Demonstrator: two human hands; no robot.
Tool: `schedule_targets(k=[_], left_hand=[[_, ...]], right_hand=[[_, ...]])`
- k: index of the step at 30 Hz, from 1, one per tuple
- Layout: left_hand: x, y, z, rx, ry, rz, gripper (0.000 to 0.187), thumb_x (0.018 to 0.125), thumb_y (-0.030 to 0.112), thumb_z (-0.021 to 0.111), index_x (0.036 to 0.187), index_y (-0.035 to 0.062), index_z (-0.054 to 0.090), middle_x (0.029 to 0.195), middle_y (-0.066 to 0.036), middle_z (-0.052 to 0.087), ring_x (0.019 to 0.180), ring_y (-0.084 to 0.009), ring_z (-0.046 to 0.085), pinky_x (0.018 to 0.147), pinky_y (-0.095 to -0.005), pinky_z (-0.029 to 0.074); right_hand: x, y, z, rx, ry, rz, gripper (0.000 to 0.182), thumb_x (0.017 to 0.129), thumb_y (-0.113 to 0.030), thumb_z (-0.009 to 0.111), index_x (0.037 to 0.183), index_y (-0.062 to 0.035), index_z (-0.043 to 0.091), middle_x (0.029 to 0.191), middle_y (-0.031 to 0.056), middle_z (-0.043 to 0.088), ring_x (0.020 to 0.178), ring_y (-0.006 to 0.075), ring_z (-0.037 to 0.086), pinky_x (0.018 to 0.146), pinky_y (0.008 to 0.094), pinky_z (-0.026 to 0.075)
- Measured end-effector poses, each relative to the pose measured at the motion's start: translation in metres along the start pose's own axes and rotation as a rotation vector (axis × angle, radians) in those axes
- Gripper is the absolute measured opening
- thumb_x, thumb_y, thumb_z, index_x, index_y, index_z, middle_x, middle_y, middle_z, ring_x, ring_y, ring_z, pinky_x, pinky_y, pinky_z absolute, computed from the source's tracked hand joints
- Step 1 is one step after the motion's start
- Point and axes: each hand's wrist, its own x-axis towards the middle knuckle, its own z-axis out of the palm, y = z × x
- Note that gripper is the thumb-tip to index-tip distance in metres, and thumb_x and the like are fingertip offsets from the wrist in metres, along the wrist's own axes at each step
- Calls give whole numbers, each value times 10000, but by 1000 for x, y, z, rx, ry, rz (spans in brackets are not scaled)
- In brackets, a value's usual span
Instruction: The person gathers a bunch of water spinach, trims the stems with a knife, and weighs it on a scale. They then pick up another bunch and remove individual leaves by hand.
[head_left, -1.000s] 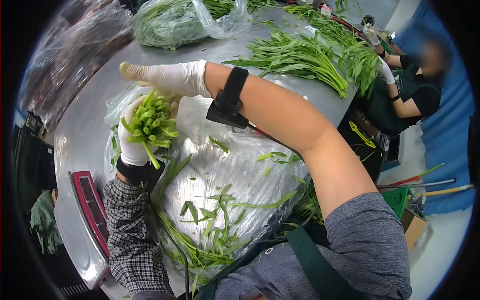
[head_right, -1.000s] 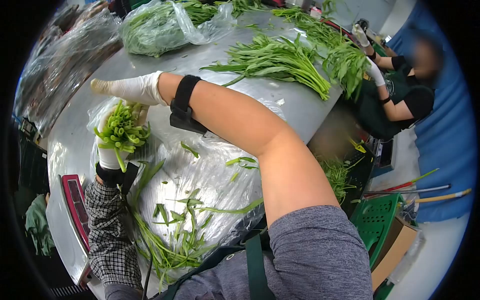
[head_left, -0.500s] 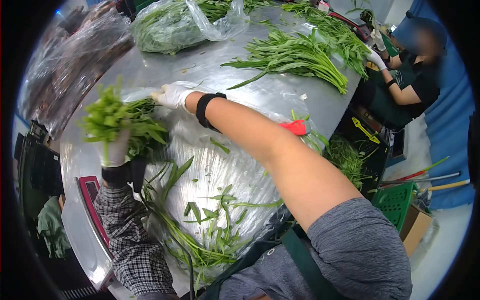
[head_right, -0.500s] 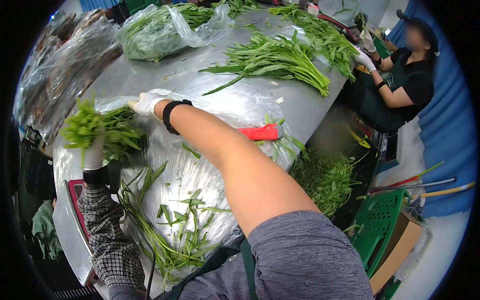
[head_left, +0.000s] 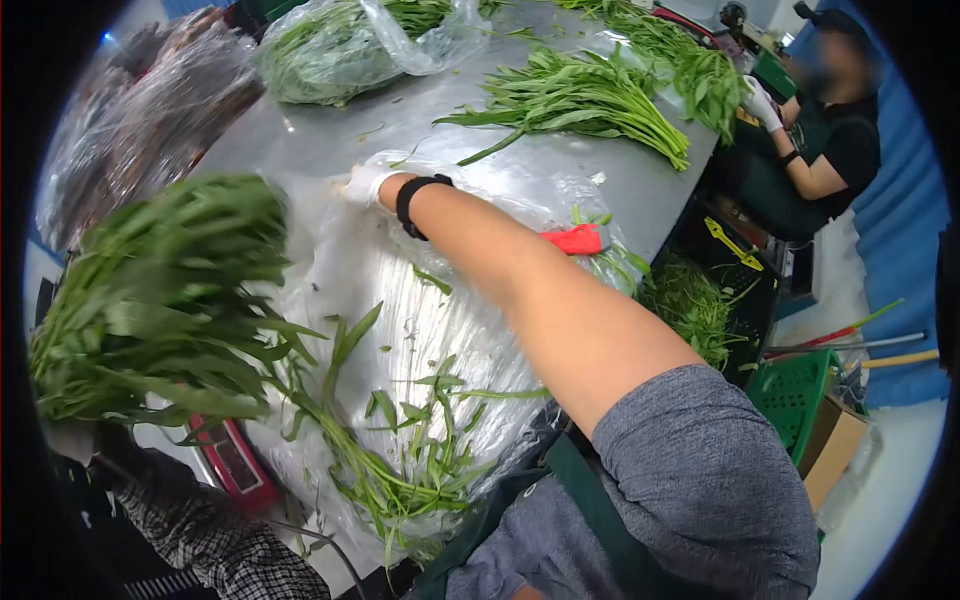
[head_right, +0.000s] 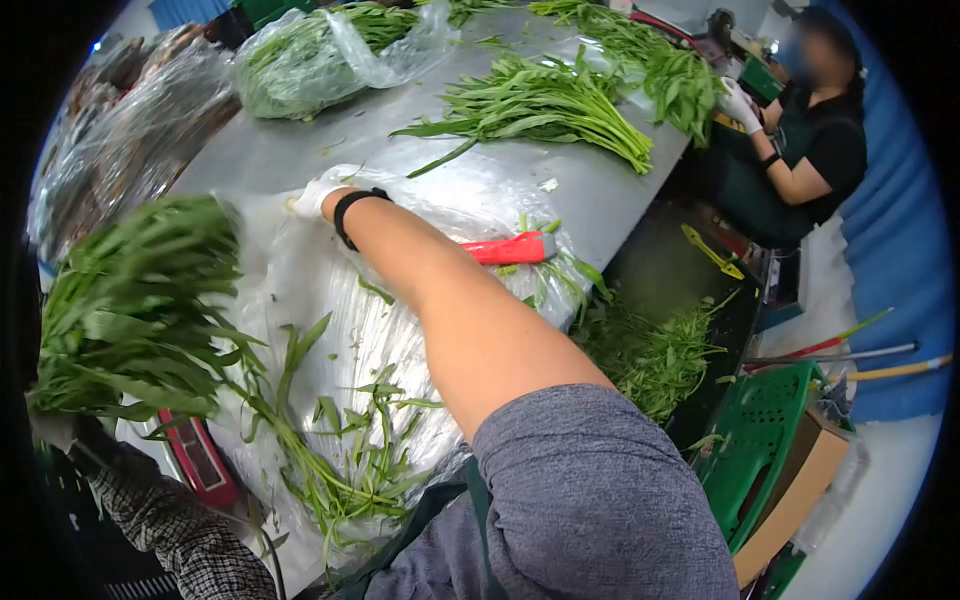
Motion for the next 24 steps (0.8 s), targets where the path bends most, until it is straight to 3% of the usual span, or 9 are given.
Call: schedule_targets(k=[4,5,7,9,11,15,19,22,24], left_hand=[[12,85,-51,117,114,128,447,873,201,365,1256,-27,395,1149,-155,521,1060,-262,511,932,-387,396],[13,108,-63,157,152,153,446,872,202,366,1254,-27,397,1147,-155,522,1058,-262,512,931,-386,397],[9,155,-87,224,224,197,444,872,204,369,1249,-28,400,1142,-155,525,1054,-262,514,928,-386,400],[-3,194,-107,276,276,226,442,871,206,371,1243,-30,404,1138,-155,528,1050,-262,517,925,-386,402],[-17,234,-125,319,331,242,440,870,208,373,1238,-31,408,1134,-155,530,1046,-262,519,922,-385,405],[-55,286,-147,391,404,246,436,869,211,378,1228,-33,415,1125,-156,536,1038,-262,524,916,-384,410],[-72,306,-172,437,464,217,432,867,215,382,1218,-36,423,1116,-156,541,1030,-263,529,910,-384,416],[-84,310,-177,443,477,205,430,866,217,386,1210,-37,429,1110,-156,545,1024,-263,533,906,-383,420],[-88,310,-179,449,480,196,428,866,219,388,1205,-39,432,1106,-156,547,1020,-263,535,903,-382,422]], right_hand=[[-35,-15,-21,-231,-28,-86,604,827,-493,341,1236,-75,493,1297,208,420,1219,353,385,1018,403,292],[-14,-3,-10,-174,-73,-240,632,763,-445,445,1200,10,489,1219,271,466,1112,381,478,941,383,387],[-4,4,-7,-26,-95,-210,694,742,-419,533,1204,90,444,1215,271,473,1109,361,486,942,364,388],[-15,1,-18,-24,-36,-168,846,697,-463,573,1290,88,323,1274,272,416,1192,346,418,979,338,353],[-5,4,-26,-117,7,-140,894,675,-509,583,1303,71,321,1301,265,389,1207,348,401,1006,326,320],[-34,-6,-71,-19,57,-328,828,707,-452,628,1289,69,353,1303,221,414,1205,274,415,995,289,316],[-41,12,-95,206,216,-400,709,766,-431,624,1284,-1,402,1113,146,566,942,201,571,777,312,468],[-107,11,-130,346,117,-218,625,801,-421,602,1272,-46,431,1007,104,596,841,156,584,652,287,480],[-127,24,-141,407,98,-217,590,816,-407,590,1264,-54,440,987,95,597,837,152,587,634,264,476]])
